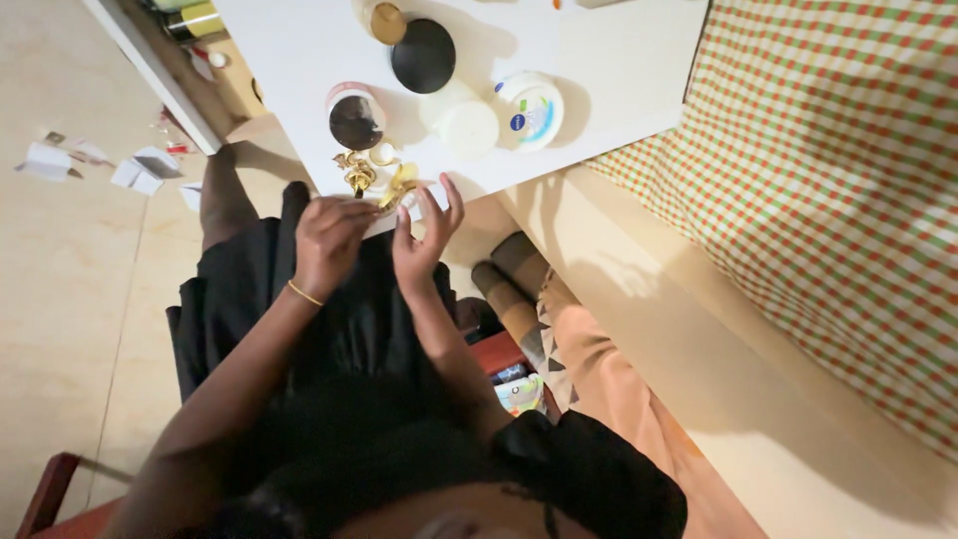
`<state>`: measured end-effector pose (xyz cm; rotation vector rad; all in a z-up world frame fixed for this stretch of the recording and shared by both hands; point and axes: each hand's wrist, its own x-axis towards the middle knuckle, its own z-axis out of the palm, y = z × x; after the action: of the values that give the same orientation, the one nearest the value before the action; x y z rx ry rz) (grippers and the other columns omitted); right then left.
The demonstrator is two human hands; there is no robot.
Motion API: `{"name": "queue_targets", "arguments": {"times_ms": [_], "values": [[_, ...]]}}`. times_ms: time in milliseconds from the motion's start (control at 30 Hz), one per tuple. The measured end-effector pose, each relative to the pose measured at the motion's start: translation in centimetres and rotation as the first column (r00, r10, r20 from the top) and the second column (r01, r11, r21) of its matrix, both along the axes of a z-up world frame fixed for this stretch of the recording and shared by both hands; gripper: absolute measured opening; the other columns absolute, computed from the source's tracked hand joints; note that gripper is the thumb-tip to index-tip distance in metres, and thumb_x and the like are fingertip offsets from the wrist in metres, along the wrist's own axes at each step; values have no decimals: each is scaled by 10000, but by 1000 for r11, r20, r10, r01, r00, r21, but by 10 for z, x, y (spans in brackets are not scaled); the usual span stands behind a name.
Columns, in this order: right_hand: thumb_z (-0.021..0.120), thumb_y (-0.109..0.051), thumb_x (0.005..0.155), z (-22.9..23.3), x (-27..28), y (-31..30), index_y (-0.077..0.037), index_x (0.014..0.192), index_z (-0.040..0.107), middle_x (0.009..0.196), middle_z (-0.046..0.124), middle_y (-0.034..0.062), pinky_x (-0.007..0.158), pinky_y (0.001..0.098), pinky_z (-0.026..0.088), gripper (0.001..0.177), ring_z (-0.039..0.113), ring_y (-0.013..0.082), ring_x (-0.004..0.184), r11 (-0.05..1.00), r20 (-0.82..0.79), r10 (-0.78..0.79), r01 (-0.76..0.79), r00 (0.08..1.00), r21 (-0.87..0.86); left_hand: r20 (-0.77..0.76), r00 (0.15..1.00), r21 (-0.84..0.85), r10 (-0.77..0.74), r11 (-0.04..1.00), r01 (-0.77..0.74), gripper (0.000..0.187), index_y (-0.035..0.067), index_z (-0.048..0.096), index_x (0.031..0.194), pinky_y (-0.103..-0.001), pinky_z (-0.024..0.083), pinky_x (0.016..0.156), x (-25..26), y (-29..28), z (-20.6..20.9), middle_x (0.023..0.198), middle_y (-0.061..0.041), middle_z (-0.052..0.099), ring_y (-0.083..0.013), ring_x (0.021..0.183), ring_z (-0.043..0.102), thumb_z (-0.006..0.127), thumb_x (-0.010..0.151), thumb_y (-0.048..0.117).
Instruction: Organizing and sorting various personal care products, bottles, and accessories from a drawer and onto a desk surface.
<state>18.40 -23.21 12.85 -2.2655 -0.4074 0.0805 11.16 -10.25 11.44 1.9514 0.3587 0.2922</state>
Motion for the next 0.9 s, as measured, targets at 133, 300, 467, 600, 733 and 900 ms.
{"name": "queue_targets", "arguments": {"times_ms": [133,300,467,600,733,900], "values": [[663,-13,994,-7,-1,5,-17,1381,554,1545,430,194,1230,498,380,403,412,388,1480,991,43,-107,110,993,-78,15,999,19,36,999,-36,198,66,767,995,-384,544,948,6,0,-1,1124,-46,761,-241,1073,681,778,839,-56],[615,-12,1046,-44,-46,-23,-25,1427,509,1524,463,180,1250,486,412,395,432,342,1483,976,99,-219,216,971,40,49,993,13,110,994,-110,186,48,747,972,-388,551,931,-2,15,0,1141,-85,752,-282,1075,671,786,810,-36],[577,16,1003,-22,-80,12,-50,1122,598,1101,642,103,926,385,557,138,632,246,1057,941,57,255,-261,965,214,-26,961,-187,274,943,-274,166,41,668,978,-351,552,944,-48,24,-34,1079,-80,742,-248,1057,707,709,886,-90],[624,26,1011,-85,-92,91,-18,1115,624,1061,664,128,886,368,552,112,665,280,971,929,-134,290,-246,948,276,-329,843,-634,425,563,-531,49,27,664,1098,-269,534,977,-81,55,-83,1101,-57,729,-146,1045,666,619,1079,34],[592,41,981,-230,-98,113,-33,1302,580,1262,608,159,1028,363,502,330,598,291,1179,982,-357,154,-103,921,158,-528,702,-688,478,244,-683,165,35,658,1145,-225,495,780,-101,113,-95,1033,-28,699,-84,881,614,567,1122,171],[739,-107,875,-434,-104,108,-14,1386,500,1407,515,199,1147,494,381,572,463,382,1326,916,-205,-14,-69,979,-395,-575,684,-709,449,142,-690,178,38,653,1134,-238,536,812,-159,165,-128,1010,-42,693,-107,886,645,569,1116,194]]}}
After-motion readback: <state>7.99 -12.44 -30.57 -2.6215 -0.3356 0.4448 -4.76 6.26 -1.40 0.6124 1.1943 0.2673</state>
